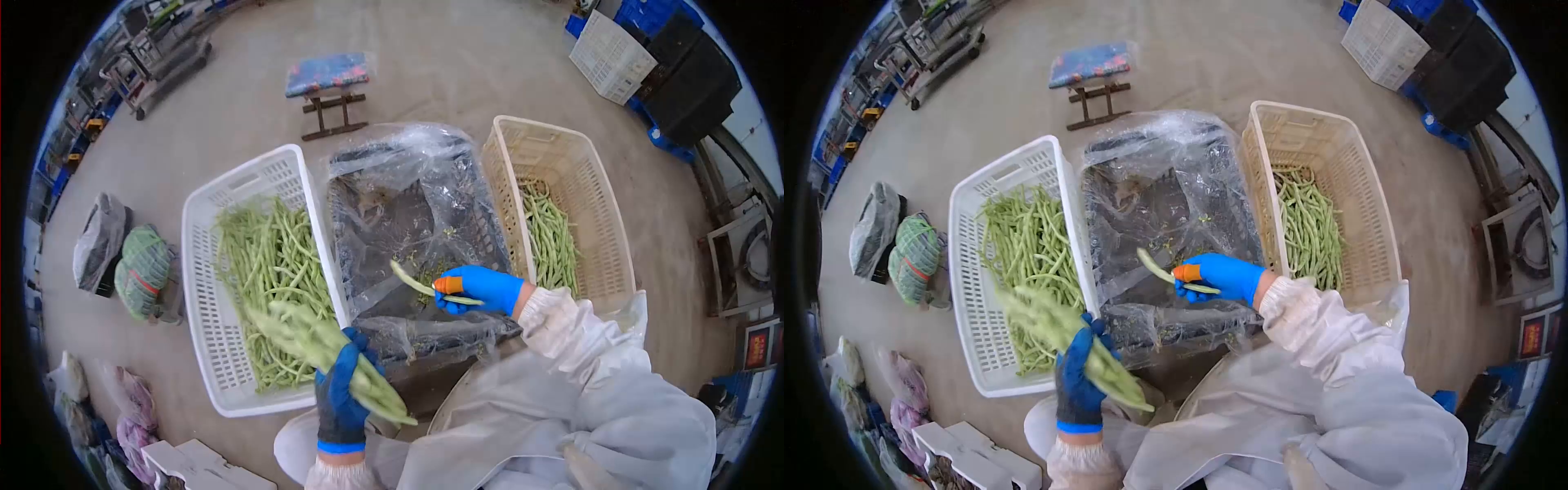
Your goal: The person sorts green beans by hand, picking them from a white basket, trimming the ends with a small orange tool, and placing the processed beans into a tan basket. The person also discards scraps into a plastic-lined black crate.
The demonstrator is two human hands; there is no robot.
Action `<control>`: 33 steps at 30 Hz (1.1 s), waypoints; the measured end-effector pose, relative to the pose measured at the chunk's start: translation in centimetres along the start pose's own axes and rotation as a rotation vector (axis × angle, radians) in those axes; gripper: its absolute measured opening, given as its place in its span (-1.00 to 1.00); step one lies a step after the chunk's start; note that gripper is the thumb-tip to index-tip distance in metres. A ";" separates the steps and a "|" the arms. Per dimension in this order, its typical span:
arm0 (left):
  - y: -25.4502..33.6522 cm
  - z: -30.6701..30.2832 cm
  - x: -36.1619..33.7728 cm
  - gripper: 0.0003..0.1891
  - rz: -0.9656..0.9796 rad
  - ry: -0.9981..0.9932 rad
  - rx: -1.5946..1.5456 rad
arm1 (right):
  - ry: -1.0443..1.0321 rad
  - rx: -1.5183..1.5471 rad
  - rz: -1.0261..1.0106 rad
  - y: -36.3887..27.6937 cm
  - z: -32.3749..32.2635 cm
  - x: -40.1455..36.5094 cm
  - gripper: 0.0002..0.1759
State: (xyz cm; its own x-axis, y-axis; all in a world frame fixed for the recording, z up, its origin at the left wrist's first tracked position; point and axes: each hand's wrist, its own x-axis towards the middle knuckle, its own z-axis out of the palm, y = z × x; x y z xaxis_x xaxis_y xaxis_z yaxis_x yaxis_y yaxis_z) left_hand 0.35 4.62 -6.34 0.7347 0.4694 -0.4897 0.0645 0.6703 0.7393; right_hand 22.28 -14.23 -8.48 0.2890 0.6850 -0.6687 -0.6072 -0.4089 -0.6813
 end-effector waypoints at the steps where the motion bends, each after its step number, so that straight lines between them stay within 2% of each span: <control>1: -0.1 0.2 -0.1 -0.53 0.038 -0.095 0.054 | -0.044 -0.038 -0.134 -0.7 1.4 -1.6 -0.73; 4: 0.2 3.5 -2.1 -0.50 -0.115 -0.216 -0.095 | -0.236 0.015 -0.225 -0.3 5.1 -5.0 -0.73; 6: -0.9 4.5 -2.7 -0.47 -0.045 -0.267 -0.180 | -0.380 0.033 -0.203 0.0 7.2 -7.0 -0.71; 8: -1.2 5.3 -3.7 -0.47 -0.022 -0.310 -0.181 | -0.393 0.040 -0.201 0.3 7.9 -8.3 -0.71; 10: -1.5 5.0 -3.9 -0.49 0.110 -0.280 -0.022 | -0.402 0.039 -0.190 0.9 7.5 -10.1 -0.70; 11: -1.2 5.0 -4.3 -0.49 0.116 -0.289 -0.014 | -0.360 0.023 -0.213 1.1 7.2 -11.2 -0.67; 13: 0.1 5.3 -5.5 -0.51 0.270 -0.148 0.005 | -0.288 -0.016 -0.256 1.3 6.5 -13.0 -0.58; 14: 0.8 5.5 -6.3 -0.53 0.325 -0.128 0.033 | -0.232 -0.003 -0.211 1.4 6.1 -13.8 -0.56; 17: 1.2 4.8 -6.1 -0.55 0.468 -0.048 0.045 | -0.265 -0.114 -0.311 3.0 6.3 -14.9 -0.58; 21: 2.0 4.9 -6.8 -0.55 0.453 -0.044 0.024 | -0.095 -0.348 -0.498 4.0 8.5 -15.0 -0.66; 24: 2.2 5.9 -7.7 -0.59 0.484 -0.021 -0.006 | 0.014 -0.404 -0.640 4.9 9.2 -14.1 -0.67; 28: 2.1 6.7 -8.6 -0.61 0.462 -0.003 -0.044 | 0.105 -0.449 -0.699 5.6 10.0 -14.0 -0.70; 31: 1.2 6.0 -7.6 -0.64 0.546 0.049 -0.004 | 0.271 -0.611 -0.765 6.1 10.2 -13.7 -0.73; 33: 0.6 4.1 -6.1 -0.68 0.506 -0.015 -0.030 | 0.488 -0.961 -0.910 7.3 10.1 -12.3 -0.74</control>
State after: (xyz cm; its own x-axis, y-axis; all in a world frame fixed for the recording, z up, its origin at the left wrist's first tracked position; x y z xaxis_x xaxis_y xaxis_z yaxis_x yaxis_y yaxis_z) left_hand -1.34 -0.22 -1.04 0.6782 0.7318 -0.0670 -0.3215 0.3774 0.8684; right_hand 6.82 -19.53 -2.20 0.6453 0.7347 0.2093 0.6051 -0.3244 -0.7271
